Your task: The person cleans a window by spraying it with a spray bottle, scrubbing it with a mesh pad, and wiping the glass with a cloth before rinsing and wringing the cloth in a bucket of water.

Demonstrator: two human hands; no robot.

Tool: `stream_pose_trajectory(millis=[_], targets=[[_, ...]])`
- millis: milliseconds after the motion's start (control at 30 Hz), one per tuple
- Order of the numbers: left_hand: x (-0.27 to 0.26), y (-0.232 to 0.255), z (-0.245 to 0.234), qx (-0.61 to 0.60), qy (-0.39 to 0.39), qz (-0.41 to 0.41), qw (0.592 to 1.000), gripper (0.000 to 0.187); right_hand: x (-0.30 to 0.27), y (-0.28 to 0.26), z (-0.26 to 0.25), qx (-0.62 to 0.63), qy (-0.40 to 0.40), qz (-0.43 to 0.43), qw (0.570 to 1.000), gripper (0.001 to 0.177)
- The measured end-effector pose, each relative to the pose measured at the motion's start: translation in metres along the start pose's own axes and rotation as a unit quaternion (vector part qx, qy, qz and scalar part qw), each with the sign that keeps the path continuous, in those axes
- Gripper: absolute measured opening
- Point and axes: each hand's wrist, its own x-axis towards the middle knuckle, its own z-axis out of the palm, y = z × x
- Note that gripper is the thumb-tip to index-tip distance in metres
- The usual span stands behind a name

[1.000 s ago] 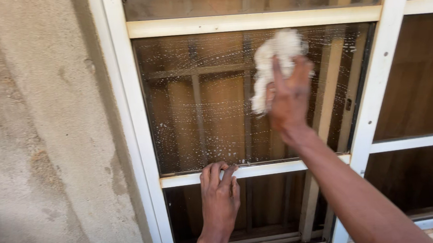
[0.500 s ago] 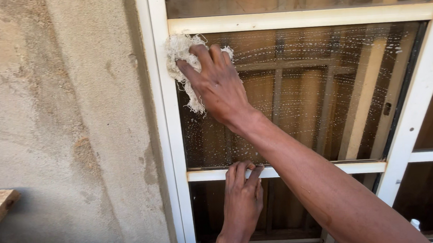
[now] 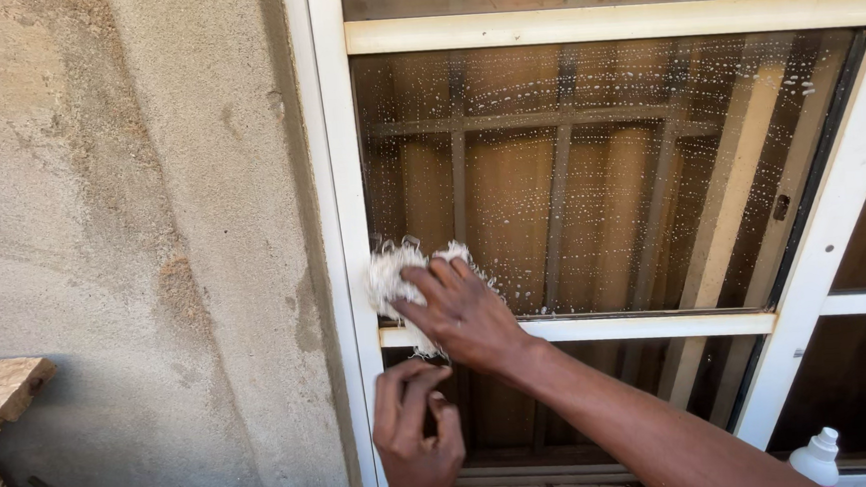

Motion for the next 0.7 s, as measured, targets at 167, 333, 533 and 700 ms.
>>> stream_pose_trajectory(millis=[167,333,533,700], targets=[[0.019,0.014,-0.005,0.093,0.035,0.033,0.994,0.046,-0.025,0.005,0.0,0.065,-0.023,-0.059,0.996,0.038],[0.03,0.019,0.005,0.1,-0.046,0.02,0.994,0.051,-0.067,0.038,0.001,-0.031,-0.015,-0.027,0.999,0.048],[0.029,0.016,0.02,0.114,-0.086,0.044,0.989,0.049,-0.155,0.091,-0.009,-0.08,0.016,0.059,0.995,0.038],[0.026,0.015,0.035,0.131,-0.089,0.08,0.984,0.045,-0.222,0.122,-0.02,-0.114,0.017,0.145,0.983,0.033]])
